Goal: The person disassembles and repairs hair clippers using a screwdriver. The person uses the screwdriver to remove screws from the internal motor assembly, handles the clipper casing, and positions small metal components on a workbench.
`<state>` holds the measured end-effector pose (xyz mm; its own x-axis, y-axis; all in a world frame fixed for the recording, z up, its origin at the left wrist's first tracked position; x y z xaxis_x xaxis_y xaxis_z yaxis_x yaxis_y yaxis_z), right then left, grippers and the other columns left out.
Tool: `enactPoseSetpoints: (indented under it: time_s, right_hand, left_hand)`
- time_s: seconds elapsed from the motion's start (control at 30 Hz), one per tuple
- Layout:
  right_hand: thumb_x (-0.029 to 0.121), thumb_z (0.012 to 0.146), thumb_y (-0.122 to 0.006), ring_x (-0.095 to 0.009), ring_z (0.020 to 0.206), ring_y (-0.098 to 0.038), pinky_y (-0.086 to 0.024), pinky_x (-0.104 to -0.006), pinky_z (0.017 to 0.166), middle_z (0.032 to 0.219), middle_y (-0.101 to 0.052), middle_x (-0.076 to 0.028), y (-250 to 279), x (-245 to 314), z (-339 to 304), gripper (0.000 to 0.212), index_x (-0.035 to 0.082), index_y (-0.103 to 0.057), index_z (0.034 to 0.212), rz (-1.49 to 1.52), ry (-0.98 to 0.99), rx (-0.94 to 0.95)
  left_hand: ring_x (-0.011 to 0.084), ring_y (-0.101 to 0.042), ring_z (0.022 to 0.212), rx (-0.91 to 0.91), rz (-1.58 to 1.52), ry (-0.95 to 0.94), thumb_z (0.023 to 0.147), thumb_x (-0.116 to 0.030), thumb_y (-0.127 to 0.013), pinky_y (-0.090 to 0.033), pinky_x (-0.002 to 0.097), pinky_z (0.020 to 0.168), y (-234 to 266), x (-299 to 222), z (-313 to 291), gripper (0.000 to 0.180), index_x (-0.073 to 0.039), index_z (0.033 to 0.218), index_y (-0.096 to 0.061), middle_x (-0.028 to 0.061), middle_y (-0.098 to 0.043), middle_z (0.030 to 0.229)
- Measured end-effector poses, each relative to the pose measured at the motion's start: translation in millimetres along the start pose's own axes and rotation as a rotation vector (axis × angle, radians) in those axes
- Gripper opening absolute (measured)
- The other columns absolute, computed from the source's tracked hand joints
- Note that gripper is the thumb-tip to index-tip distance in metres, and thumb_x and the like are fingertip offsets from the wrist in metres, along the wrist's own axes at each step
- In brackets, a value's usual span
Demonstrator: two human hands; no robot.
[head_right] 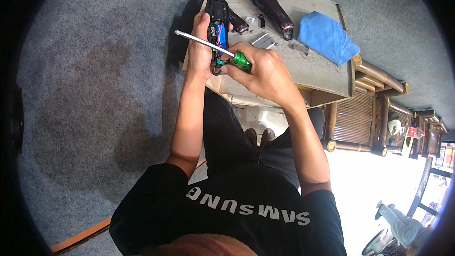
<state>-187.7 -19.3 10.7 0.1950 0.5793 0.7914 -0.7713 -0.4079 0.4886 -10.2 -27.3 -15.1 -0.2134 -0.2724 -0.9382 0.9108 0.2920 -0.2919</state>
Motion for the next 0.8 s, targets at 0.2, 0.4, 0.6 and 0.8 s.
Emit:
enactPoseSetpoints:
  time_s: [0.2, 0.4, 0.6, 0.8]
  right_hand:
    - [0.019, 0.088, -0.080, -0.037, 0.076, -0.074, -0.056, -0.0434, 0.069, 0.081, -0.073, -0.016, -1.8, -1.4, -1.1, 0.025, 0.004, -0.072, 0.107, 0.000, -0.002, -0.019]
    - [0.019, 0.090, -0.079, -0.038, 0.076, -0.073, -0.056, -0.0447, 0.067, 0.080, -0.073, -0.017, -4.4, 1.2, -2.0, 0.024, 0.004, -0.071, 0.107, -0.061, 0.069, -0.076]
    - [0.020, 0.089, -0.080, -0.037, 0.076, -0.073, -0.056, -0.0452, 0.068, 0.080, -0.073, -0.017, -5.2, 0.4, -1.5, 0.025, 0.005, -0.072, 0.107, -0.129, 0.115, -0.094]
    - [0.018, 0.088, -0.079, -0.037, 0.074, -0.073, -0.057, -0.0452, 0.067, 0.083, -0.074, -0.014, -3.7, 0.2, -2.3, 0.024, 0.006, -0.073, 0.108, -0.122, 0.139, -0.083]
  left_hand:
    - [0.0086, -0.066, 0.066, 0.000, 0.016, -0.002, 0.110, -0.047, -0.048, -0.056, 0.0240, 0.057, -2.2, 0.0, 0.5, 0.037, -0.013, 0.120, -0.057, 0.0068, -0.071, 0.095]
    - [0.0092, -0.065, 0.064, -0.007, 0.029, 0.022, 0.110, -0.045, -0.049, -0.055, 0.0247, 0.057, -1.7, 0.0, 2.4, 0.036, -0.012, 0.118, -0.058, 0.0072, -0.072, 0.093]
    - [0.0096, -0.064, 0.062, -0.043, 0.031, 0.055, 0.109, -0.043, -0.048, -0.055, 0.0260, 0.057, -5.5, -4.6, 0.6, 0.035, -0.011, 0.115, -0.060, 0.0072, -0.073, 0.091]
    - [0.0113, -0.066, 0.079, 0.003, 0.073, 0.099, 0.110, -0.047, -0.044, -0.054, 0.0275, 0.068, -3.1, -4.8, 1.1, 0.039, -0.012, 0.123, -0.056, 0.0066, -0.071, 0.095]
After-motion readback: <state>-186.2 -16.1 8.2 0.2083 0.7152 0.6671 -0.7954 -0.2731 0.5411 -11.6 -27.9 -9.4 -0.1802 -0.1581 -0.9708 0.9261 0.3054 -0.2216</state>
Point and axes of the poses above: each hand's wrist, its own z-axis towards the middle knuckle, its own y-axis out of the back of the hand, x = y × z, the point moved 2 cm from there along z, towards the middle knuckle
